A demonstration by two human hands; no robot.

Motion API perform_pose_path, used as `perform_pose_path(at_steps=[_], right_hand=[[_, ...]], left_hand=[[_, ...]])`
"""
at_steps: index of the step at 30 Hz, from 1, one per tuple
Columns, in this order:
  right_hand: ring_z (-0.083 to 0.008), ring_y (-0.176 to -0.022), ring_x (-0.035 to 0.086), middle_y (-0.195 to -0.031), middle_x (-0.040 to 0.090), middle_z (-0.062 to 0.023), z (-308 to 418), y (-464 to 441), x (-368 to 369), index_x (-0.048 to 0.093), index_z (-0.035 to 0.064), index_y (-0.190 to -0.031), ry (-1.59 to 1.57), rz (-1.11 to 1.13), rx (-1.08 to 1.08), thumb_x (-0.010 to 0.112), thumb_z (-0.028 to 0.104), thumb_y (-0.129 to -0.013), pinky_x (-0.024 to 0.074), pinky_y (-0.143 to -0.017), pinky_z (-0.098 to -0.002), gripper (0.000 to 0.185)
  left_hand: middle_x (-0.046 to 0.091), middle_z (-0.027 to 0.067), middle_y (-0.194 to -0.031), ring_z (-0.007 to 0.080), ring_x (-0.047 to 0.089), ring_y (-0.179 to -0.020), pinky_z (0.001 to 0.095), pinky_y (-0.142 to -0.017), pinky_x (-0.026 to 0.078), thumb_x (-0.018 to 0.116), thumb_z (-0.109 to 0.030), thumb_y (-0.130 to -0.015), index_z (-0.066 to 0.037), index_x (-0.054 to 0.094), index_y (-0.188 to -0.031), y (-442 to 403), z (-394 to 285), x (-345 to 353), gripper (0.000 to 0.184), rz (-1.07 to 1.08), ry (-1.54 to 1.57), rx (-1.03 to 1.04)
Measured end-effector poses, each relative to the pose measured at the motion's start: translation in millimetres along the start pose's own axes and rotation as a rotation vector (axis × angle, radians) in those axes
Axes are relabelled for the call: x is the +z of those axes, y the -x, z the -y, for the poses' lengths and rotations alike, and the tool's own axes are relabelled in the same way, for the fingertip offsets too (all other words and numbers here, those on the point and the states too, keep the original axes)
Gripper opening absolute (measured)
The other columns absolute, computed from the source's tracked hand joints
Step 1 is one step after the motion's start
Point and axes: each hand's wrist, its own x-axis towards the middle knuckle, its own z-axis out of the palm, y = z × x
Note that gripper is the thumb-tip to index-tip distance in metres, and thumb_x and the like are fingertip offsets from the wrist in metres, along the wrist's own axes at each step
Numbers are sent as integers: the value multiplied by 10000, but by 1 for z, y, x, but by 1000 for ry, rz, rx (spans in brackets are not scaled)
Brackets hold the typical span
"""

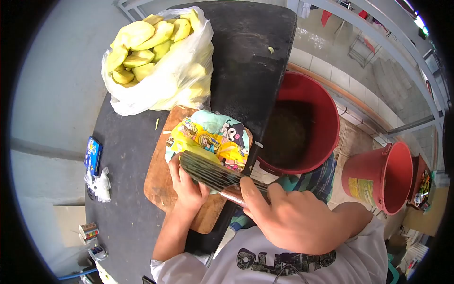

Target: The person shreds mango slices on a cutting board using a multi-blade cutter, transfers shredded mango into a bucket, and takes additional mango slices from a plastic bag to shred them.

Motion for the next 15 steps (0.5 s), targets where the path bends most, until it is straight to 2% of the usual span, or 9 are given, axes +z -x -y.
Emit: perform_pose_path(at_steps=[3, 5, 7, 8, 10, 12, 15], right_hand=[[-199, -404, 565, -652, 535, -82, 1, 0, -5, 573, 6, -1279, 29, 2, -11, 698, 319, -899, 454, -359, -356, 508], [-199, -402, 565, -647, 530, -76, -6, -3, -4, 582, 8, -1260, 0, 16, -20, 699, 318, -898, 456, -359, -355, 491], [-200, -401, 565, -642, 526, -71, -10, -8, -3, 591, 9, -1241, -31, 27, -26, 699, 316, -896, 458, -359, -355, 475], [-203, -403, 569, -638, 527, -70, -12, -10, -2, 594, 9, -1233, -39, 34, -29, 698, 316, -897, 461, -360, -356, 467], [-206, -405, 573, -634, 528, -69, -16, -16, -1, 597, 10, -1225, -50, 49, -26, 696, 316, -898, 464, -361, -358, 459], [-227, -442, 634, -650, 598, -145, -19, -25, -2, 548, -94, -1211, -106, 80, -79, 592, 149, -872, 507, -366, -346, 420], [-249, -462, 648, -657, 610, -166, -17, -32, 3, 536, -95, -1201, -127, 101, -57, 579, 132, -887, 532, -399, -360, 389]], left_hand=[[553, 292, -1177, 465, 548, -1086, 542, -942, 472, 669, -137, -806, 66, 526, -1231, 0, 0, -4, 492, 95, -67, 33], [566, 283, -1182, 460, 552, -1082, 537, -938, 474, 675, -151, -818, 68, 533, -1219, 1, -1, -3, 478, 63, -33, 1], [615, 229, -1117, 442, 567, -1006, 508, -885, 464, 777, -194, -735, 63, 544, -1242, 0, 1, 0, 614, -33, -21, 42], [615, 229, -1117, 442, 567, -1006, 508, -885, 464, 777, -194, -735, 63, 544, -1242, -1, 1, -1, 614, -30, -19, 40], [601, 253, -1128, 461, 560, -1004, 507, -887, 461, 717, -156, -781, 68, 544, -1223, -3, -2, -3, 525, -15, -38, 50], [595, 262, -1137, 467, 558, -1005, 509, -889, 458, 693, -147, -800, 70, 543, -1211, 1, -2, -5, 488, -6, -26, 27], [585, 278, -1135, 462, 564, -1005, 498, -880, 466, 626, -140, -850, 77, 536, -1196, 0, -2, -5, 418, 4, -6, -10]])
